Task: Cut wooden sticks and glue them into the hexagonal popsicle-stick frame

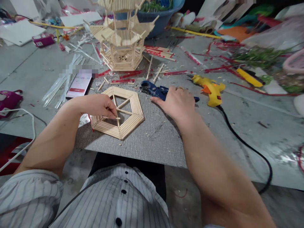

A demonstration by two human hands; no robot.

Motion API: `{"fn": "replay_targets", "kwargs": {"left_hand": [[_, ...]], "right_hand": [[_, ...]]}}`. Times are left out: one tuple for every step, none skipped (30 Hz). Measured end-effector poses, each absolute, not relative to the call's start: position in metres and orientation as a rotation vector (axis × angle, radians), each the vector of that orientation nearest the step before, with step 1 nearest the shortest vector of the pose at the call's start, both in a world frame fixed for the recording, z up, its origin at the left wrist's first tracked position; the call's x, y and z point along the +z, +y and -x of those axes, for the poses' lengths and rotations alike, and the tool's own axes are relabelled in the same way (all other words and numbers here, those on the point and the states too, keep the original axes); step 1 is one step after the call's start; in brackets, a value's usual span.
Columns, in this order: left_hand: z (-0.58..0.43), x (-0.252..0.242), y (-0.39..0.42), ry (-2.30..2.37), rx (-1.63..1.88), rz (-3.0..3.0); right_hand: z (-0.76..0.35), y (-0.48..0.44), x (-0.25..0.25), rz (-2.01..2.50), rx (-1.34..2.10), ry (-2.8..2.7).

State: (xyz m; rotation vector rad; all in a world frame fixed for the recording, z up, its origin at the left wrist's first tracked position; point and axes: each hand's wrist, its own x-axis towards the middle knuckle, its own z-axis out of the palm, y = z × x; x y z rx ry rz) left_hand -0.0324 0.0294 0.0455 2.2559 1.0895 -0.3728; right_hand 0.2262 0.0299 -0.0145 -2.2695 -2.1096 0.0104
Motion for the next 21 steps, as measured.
{"fn": "replay_targets", "kwargs": {"left_hand": [[0.031, 0.044, 0.028, 1.085, -0.413, -2.259], [0.029, 0.044, 0.027, 1.084, -0.444, -2.260], [0.028, 0.043, 0.026, 1.084, -0.468, -2.257], [0.027, 0.042, 0.026, 1.082, -0.483, -2.253], [0.027, 0.042, 0.025, 1.077, -0.492, -2.247], [0.026, 0.042, 0.024, 1.070, -0.497, -2.241], [0.026, 0.042, 0.024, 1.065, -0.499, -2.236], [0.027, 0.042, 0.024, 1.062, -0.499, -2.233], [0.027, 0.042, 0.024, 1.059, -0.499, -2.231], [0.027, 0.042, 0.024, 1.058, -0.502, -2.230], [0.028, 0.042, 0.025, 1.053, -0.506, -2.229], [0.028, 0.042, 0.025, 1.044, -0.508, -2.230], [0.029, 0.041, 0.026, 1.034, -0.512, -2.231], [0.029, 0.041, 0.026, 1.022, -0.515, -2.232], [0.030, 0.040, 0.027, 1.012, -0.516, -2.231], [0.030, 0.040, 0.027, 1.004, -0.516, -2.228], [0.030, 0.040, 0.027, 1.000, -0.514, -2.224], [0.030, 0.040, 0.027, 1.001, -0.515, -2.218], [0.030, 0.040, 0.027, 1.004, -0.514, -2.211], [0.029, 0.041, 0.026, 1.013, -0.517, -2.204], [0.029, 0.041, 0.025, 1.025, -0.521, -2.199]], "right_hand": [[-0.226, 0.030, -0.014, 2.274, 0.014, -2.108], [-0.226, 0.029, -0.014, 2.276, 0.016, -2.110], [-0.226, 0.029, -0.013, 2.274, 0.016, -2.114], [-0.225, 0.028, -0.013, 2.272, 0.011, -2.117], [-0.225, 0.027, -0.012, 2.269, 0.009, -2.121], [-0.224, 0.026, -0.011, 2.268, 0.009, -2.125], [-0.224, 0.025, -0.011, 2.266, 0.011, -2.127], [-0.224, 0.024, -0.010, 2.264, 0.014, -2.128], [-0.223, 0.024, -0.010, 2.264, 0.018, -2.126], [-0.223, 0.024, -0.009, 2.266, 0.022, -2.125], [-0.222, 0.023, -0.009, 2.269, 0.027, -2.126], [-0.222, 0.024, -0.008, 2.281, 0.028, -2.126], [-0.221, 0.024, -0.008, 2.301, 0.026, -2.124], [-0.220, 0.024, -0.007, 2.326, 0.021, -2.122], [-0.219, 0.024, -0.007, 2.351, 0.013, -2.120], [-0.218, 0.024, -0.007, 2.375, 0.001, -2.116], [-0.217, 0.024, -0.006, 2.394, -0.011, -2.117], [-0.217, 0.025, -0.006, 2.406, -0.022, -2.120], [-0.216, 0.025, -0.006, 2.410, -0.029, -2.126], [-0.216, 0.024, -0.006, 2.412, -0.033, -2.128], [-0.216, 0.024, -0.005, 2.411, -0.032, -2.130]]}}
